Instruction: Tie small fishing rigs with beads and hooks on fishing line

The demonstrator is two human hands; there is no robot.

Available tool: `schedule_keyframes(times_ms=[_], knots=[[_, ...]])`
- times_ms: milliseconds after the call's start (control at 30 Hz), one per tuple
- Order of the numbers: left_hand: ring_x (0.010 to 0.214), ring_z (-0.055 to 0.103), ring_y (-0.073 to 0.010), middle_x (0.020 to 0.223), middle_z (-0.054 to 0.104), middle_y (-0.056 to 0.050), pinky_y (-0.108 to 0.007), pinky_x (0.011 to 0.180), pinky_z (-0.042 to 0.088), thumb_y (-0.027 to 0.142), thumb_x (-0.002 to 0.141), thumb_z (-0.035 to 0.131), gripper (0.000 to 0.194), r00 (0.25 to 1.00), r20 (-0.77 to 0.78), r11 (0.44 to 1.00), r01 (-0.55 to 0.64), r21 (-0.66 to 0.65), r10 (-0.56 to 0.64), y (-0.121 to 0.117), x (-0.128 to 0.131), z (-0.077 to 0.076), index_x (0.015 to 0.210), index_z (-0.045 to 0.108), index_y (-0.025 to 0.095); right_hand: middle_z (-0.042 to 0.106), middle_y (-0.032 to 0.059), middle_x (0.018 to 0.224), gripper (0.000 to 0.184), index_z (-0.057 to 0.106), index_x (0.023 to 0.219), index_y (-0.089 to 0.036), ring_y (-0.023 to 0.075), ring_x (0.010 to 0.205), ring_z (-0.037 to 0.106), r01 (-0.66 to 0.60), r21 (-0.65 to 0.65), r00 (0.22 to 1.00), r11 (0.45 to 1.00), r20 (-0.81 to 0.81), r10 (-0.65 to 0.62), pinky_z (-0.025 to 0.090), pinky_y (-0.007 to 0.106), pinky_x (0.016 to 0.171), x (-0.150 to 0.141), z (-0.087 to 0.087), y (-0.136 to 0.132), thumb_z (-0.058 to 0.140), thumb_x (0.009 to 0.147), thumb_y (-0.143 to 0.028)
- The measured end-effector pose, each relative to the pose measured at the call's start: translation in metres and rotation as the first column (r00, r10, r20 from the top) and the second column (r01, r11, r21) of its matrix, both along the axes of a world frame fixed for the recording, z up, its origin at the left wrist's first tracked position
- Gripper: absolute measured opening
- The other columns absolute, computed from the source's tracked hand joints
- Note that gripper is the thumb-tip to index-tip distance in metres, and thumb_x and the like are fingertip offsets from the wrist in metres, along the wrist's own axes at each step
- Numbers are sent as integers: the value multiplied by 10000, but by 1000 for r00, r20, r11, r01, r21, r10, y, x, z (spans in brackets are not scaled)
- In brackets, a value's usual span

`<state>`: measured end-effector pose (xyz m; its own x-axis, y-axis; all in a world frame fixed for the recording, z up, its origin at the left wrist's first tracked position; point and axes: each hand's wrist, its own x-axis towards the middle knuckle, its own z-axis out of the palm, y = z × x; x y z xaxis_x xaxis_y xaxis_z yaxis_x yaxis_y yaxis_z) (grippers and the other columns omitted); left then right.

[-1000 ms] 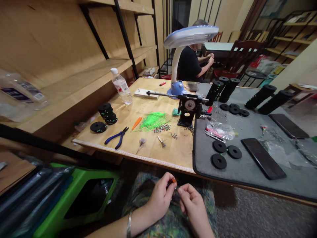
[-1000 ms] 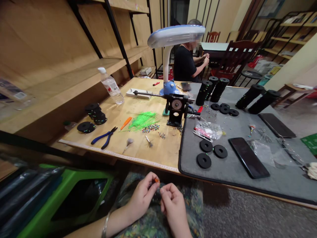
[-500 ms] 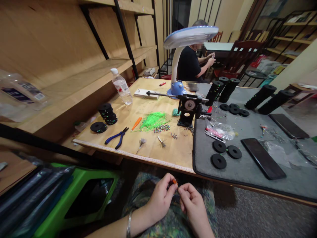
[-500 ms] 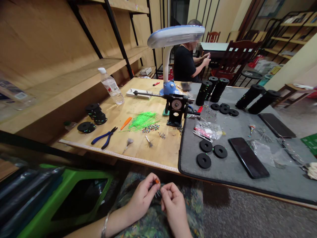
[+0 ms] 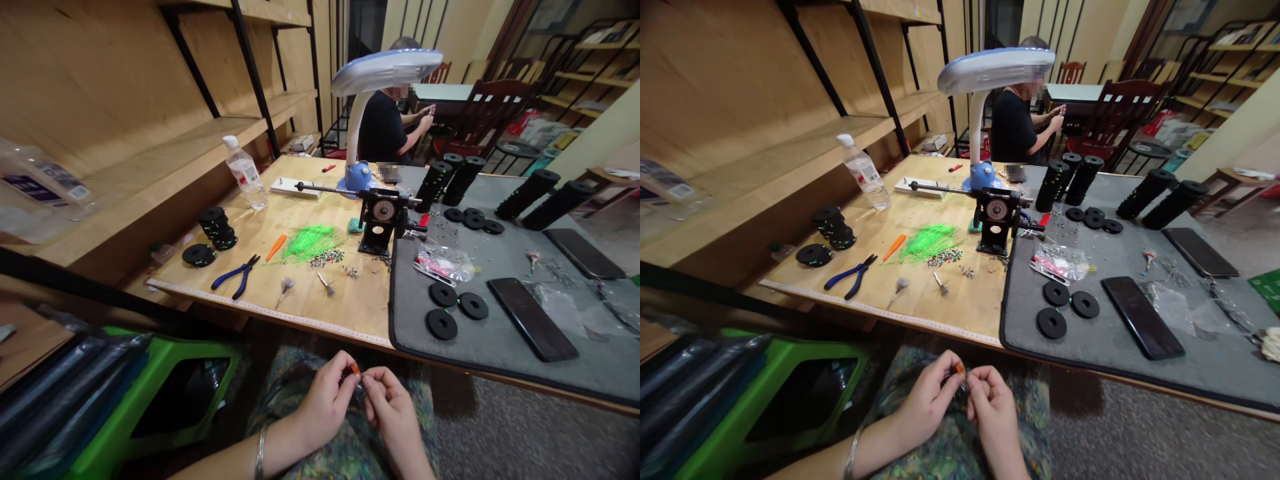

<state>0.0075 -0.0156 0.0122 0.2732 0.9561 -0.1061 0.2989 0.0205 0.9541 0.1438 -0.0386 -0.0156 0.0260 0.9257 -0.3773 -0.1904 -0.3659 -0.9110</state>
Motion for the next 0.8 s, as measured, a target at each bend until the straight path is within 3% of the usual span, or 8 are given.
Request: schedule_keyframes(times_ms=[600, 800], knots=[[690, 470, -146, 728, 514, 10, -251, 652, 379, 239, 870, 483, 99, 997, 68, 993, 38, -113, -31, 0, -1, -4, 784, 491, 191, 417, -116, 388, 401, 572, 803, -180, 52, 346, 258, 110, -70, 980, 992, -161, -120, 168, 165, 374, 1, -2, -1, 718, 719, -544], [695, 460, -147, 731, 504, 10, -252, 655, 375, 245, 877, 476, 102, 997, 80, 994, 12, -108, -3, 0, -2, -4, 791, 484, 191, 383, -116, 407, 427, 584, 790, -172, 57, 375, 267, 91, -39, 991, 995, -98, -94, 185, 173, 390, 3, 2, -1, 709, 716, -574]])
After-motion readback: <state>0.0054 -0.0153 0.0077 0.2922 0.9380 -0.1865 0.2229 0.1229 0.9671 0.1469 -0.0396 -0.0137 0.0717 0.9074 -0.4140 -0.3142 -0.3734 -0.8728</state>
